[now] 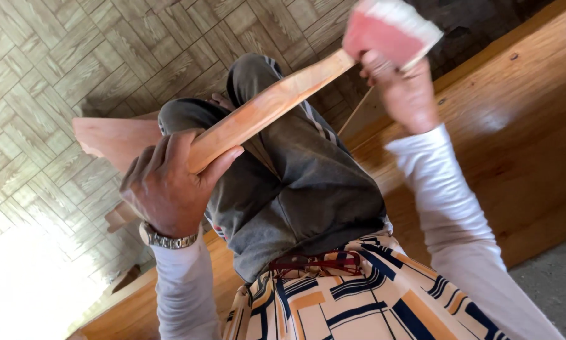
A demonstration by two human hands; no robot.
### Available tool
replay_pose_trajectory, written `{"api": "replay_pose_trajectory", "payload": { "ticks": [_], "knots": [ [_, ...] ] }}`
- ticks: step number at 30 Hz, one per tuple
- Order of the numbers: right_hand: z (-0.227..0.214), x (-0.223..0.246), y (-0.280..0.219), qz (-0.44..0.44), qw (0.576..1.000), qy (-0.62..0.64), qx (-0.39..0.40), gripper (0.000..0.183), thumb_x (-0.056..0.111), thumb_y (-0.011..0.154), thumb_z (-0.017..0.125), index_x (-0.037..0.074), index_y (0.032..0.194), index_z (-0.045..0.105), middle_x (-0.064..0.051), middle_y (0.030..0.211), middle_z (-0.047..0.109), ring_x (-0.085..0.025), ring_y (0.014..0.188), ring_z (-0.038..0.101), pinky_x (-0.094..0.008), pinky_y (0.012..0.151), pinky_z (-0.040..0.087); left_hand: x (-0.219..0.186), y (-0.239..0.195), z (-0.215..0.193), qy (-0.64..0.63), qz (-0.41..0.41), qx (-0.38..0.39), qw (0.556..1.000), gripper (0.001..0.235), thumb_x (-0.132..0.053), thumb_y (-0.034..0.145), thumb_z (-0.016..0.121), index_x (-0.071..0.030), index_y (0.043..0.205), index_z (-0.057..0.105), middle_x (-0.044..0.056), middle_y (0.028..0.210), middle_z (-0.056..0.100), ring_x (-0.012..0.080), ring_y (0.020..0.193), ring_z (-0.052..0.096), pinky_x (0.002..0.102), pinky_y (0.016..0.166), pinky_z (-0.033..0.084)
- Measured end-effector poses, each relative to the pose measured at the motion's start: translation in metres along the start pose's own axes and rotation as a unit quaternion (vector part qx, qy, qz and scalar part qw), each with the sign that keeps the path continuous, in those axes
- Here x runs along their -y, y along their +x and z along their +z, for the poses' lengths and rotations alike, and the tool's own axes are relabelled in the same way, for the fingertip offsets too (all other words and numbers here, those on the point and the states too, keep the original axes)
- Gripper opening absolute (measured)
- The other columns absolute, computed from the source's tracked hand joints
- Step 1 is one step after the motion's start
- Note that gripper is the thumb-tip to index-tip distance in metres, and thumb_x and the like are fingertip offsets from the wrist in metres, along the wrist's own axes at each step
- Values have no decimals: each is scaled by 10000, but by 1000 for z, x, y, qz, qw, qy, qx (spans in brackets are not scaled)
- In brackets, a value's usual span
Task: The person sits on the floor and sands a long, light-colored wooden plank using a piece of sandpaper. They hold the plank with their left hand and rub the sandpaper along its length with their right hand, occasionally rotating the plank to sand different edges and surfaces.
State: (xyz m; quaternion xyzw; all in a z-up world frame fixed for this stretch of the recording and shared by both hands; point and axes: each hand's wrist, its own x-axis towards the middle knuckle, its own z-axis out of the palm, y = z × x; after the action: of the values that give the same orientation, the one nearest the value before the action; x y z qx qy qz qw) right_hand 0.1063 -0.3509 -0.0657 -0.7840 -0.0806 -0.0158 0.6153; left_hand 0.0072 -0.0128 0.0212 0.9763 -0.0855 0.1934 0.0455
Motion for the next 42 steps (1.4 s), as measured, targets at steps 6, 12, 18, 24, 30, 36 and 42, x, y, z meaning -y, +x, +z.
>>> {"api": "replay_pose_trajectory", "payload": {
  "ticks": [6, 12, 18, 24, 30, 36, 42],
  "knots": [
    [-7, -19, 20, -92, 993, -79, -2, 70, 118, 1187, 581, 64, 1210, 619, -104, 1130, 664, -220, 995, 625, -337, 898, 465, -6, 2, 0, -7, 1, -6, 1000, 552, -725, 918, 795, -182, 962, 704, 10, 796, 679, 252, 717, 657, 397, 599, 474],
    [-16, -9, 27, -45, 994, 35, 96, 315, 286, 1167, 562, -13, 1251, 607, -143, 1198, 618, -230, 1050, 555, -322, 925, 476, -7, 3, -2, -12, 5, 2, 1000, 553, -717, 937, 783, -171, 974, 705, 14, 803, 665, 261, 717, 639, 403, 607, 465],
    [-37, -64, 46, -113, 965, -222, 82, 114, 66, 1188, 675, -32, 1210, 729, -153, 995, 726, -284, 848, 678, -404, 677, 512, -11, 4, -3, -9, -2, 0, 1000, 544, -719, 940, 775, -180, 979, 714, -4, 828, 683, 254, 734, 647, 397, 614, 468],
    [-54, -29, 53, 5, 975, -81, 205, 135, -6, 1167, 632, 65, 1274, 673, -32, 1252, 678, -135, 1135, 613, -291, 1035, 510, -6, 1, -2, 3, 5, 10, 1000, 563, -758, 944, 740, -196, 959, 709, 1, 801, 652, 249, 715, 639, 392, 603, 459],
    [-44, -26, 54, -122, 950, -233, 165, 145, 73, 1229, 629, 16, 1275, 755, -141, 1080, 693, -252, 928, 602, -401, 805, 462, -8, 3, -2, 1, 2, 5, 1000, 560, -740, 950, 747, -182, 975, 708, 8, 822, 669, 260, 724, 638, 398, 610, 461],
    [-31, 6, 41, -14, 974, -93, 205, 129, 47, 1152, 626, 89, 1263, 676, -97, 1141, 688, -168, 984, 639, -243, 835, 495, -6, 1, -2, 10, 15, 3, 1000, 571, -764, 967, 714, -193, 955, 702, -16, 803, 648, 230, 704, 625, 375, 598, 451],
    [-28, -36, 40, -112, 968, -197, 111, 121, 82, 1202, 676, -26, 1173, 721, -158, 1068, 726, -248, 849, 674, -362, 698, 575, -10, 2, -1, 2, 7, -9, 1000, 568, -750, 963, 733, -183, 969, 707, -10, 814, 663, 240, 721, 639, 377, 616, 472]
  ]
}}
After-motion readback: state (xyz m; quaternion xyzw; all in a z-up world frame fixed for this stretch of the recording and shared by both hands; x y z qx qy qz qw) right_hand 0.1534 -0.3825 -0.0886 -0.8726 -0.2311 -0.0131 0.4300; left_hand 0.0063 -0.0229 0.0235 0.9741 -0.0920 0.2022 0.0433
